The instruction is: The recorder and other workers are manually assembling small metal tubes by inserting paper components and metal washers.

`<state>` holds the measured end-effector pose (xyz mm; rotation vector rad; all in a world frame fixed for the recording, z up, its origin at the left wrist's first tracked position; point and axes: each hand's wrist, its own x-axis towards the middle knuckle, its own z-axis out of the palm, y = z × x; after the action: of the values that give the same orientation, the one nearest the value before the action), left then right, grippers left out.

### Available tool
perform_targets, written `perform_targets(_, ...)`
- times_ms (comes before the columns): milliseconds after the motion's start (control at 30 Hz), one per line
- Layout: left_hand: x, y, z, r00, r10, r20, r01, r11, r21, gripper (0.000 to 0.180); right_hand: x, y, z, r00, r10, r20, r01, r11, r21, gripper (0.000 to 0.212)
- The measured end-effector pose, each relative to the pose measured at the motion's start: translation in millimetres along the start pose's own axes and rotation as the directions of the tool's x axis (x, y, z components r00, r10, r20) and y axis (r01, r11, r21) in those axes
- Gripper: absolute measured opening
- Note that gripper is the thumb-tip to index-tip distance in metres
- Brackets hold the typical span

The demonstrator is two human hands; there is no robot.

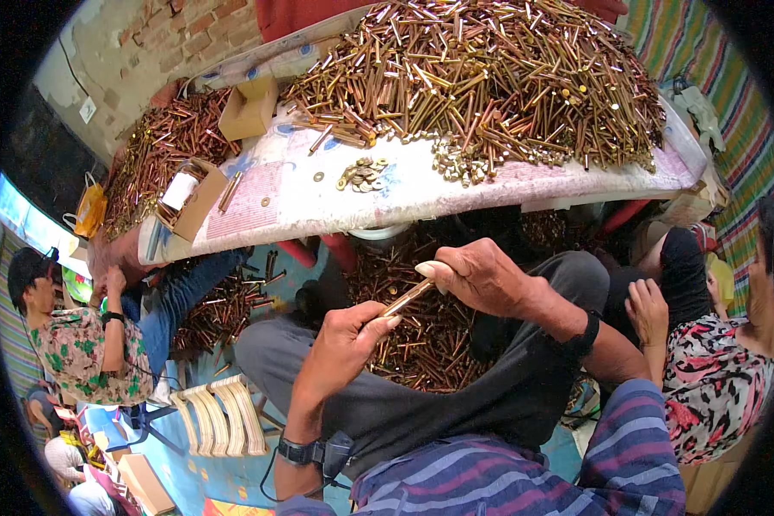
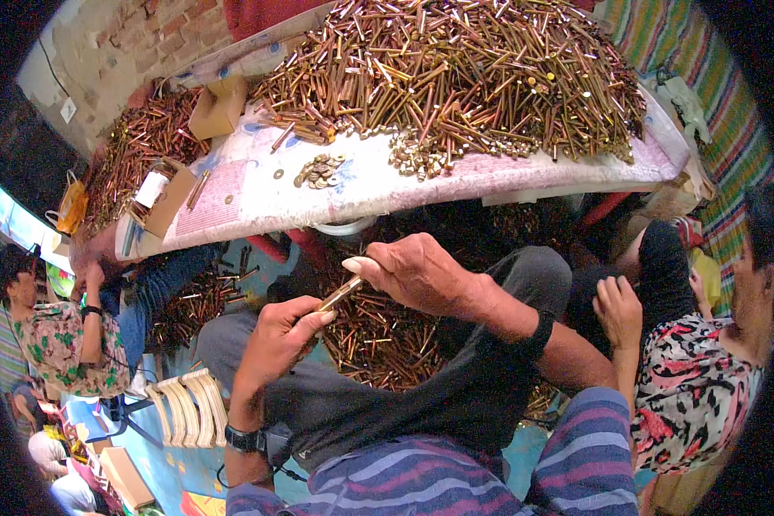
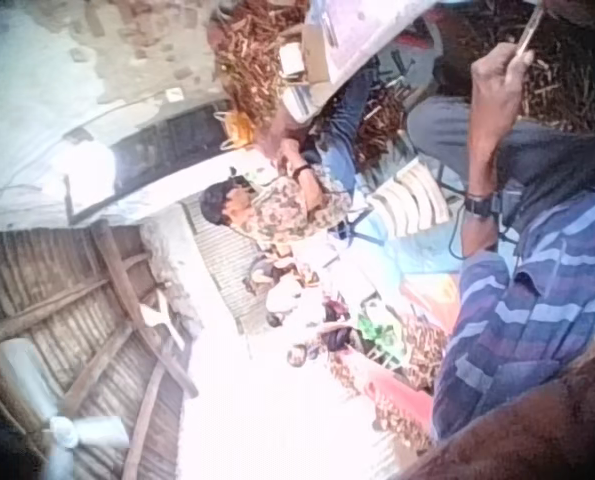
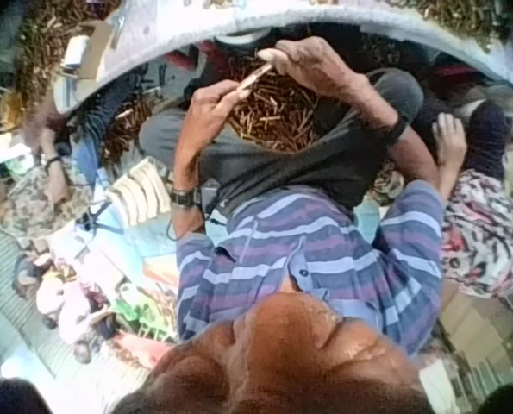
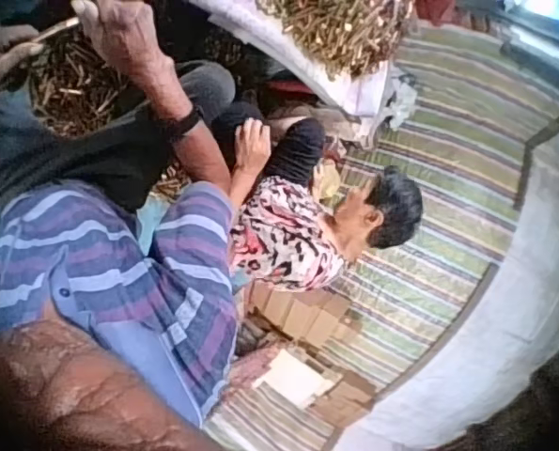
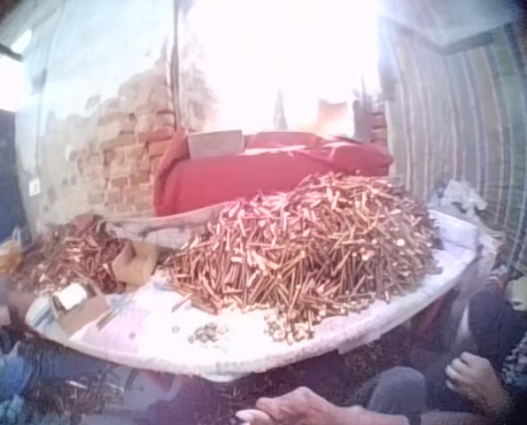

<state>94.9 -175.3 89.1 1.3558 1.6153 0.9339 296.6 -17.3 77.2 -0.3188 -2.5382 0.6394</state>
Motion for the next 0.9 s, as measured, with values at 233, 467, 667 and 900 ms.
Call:
perform_targets(233, 1.0, 3.1, -2.6, 0.996, 0.066, -0.053, -0.064, 0.997, 0.04, 0.02, 1.1, -0.5, -7.0, 1.0, 0.024, -0.01, -0.022, 0.991, 0.133, 0.032)
perform_targets(467, 6.6, 1.1, -4.4, 0.997, 0.074, -0.036, -0.071, 0.995, 0.065, 0.018, 8.3, -9.9, -19.4, 0.917, 0.303, 0.258, -0.393, 0.793, 0.466, 0.048)
perform_targets(667, 10.7, 12.3, -3.9, 0.997, 0.081, -0.016, -0.08, 0.995, 0.067, 0.018, 4.1, 3.7, -23.4, 0.981, 0.143, 0.128, -0.176, 0.933, 0.314, 0.04)
perform_targets(900, 11.3, 29.2, -7.7, 0.994, 0.099, -0.044, -0.094, 0.99, 0.103, 0.018, 2.0, 0.2, -33.3, 0.995, 0.067, 0.068, -0.081, 0.969, 0.232, 0.037)
